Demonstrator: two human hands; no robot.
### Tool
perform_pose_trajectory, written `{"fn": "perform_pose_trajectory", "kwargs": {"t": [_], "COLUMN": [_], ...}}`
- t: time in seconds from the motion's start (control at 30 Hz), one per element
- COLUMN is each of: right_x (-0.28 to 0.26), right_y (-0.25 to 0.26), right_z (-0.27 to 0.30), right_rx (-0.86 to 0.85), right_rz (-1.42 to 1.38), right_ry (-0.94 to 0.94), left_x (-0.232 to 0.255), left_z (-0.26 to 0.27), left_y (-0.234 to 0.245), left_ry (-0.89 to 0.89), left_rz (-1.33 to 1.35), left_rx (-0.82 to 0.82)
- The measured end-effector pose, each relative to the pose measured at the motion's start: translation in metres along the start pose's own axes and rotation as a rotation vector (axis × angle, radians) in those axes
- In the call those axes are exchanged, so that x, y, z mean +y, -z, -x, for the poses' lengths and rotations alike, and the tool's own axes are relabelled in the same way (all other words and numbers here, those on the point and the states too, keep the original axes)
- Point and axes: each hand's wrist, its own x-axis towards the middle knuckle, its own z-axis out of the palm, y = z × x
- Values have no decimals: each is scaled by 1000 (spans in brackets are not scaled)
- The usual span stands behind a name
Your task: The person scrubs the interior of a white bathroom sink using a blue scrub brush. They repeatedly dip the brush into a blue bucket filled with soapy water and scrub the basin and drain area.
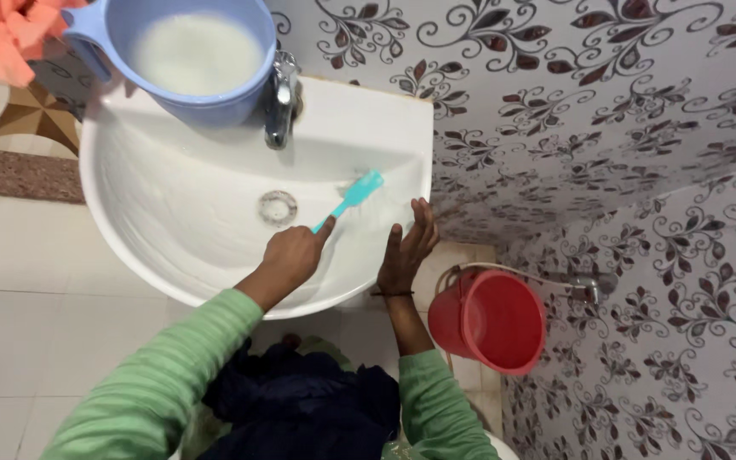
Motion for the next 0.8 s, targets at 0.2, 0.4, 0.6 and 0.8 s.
{"fn": "perform_pose_trajectory", "kwargs": {"t": [0.2, 0.4, 0.6, 0.8], "right_x": [-3, 1, 0, 0], "right_y": [1, -4, -4, 0], "right_z": [-1, 1, 2, 4], "right_rx": [1, 41, 75, 48], "right_rz": [-64, -131, -139, -124], "right_ry": [-24, -56, -24, -52], "left_x": [-34, -29, 19, -33], "left_z": [65, 98, -10, 40], "left_y": [45, 88, 47, 28], "left_ry": [-69, -168, -69, -116], "left_rz": [80, 172, 45, 35], "left_rx": [-293, -390, 16, -53]}}
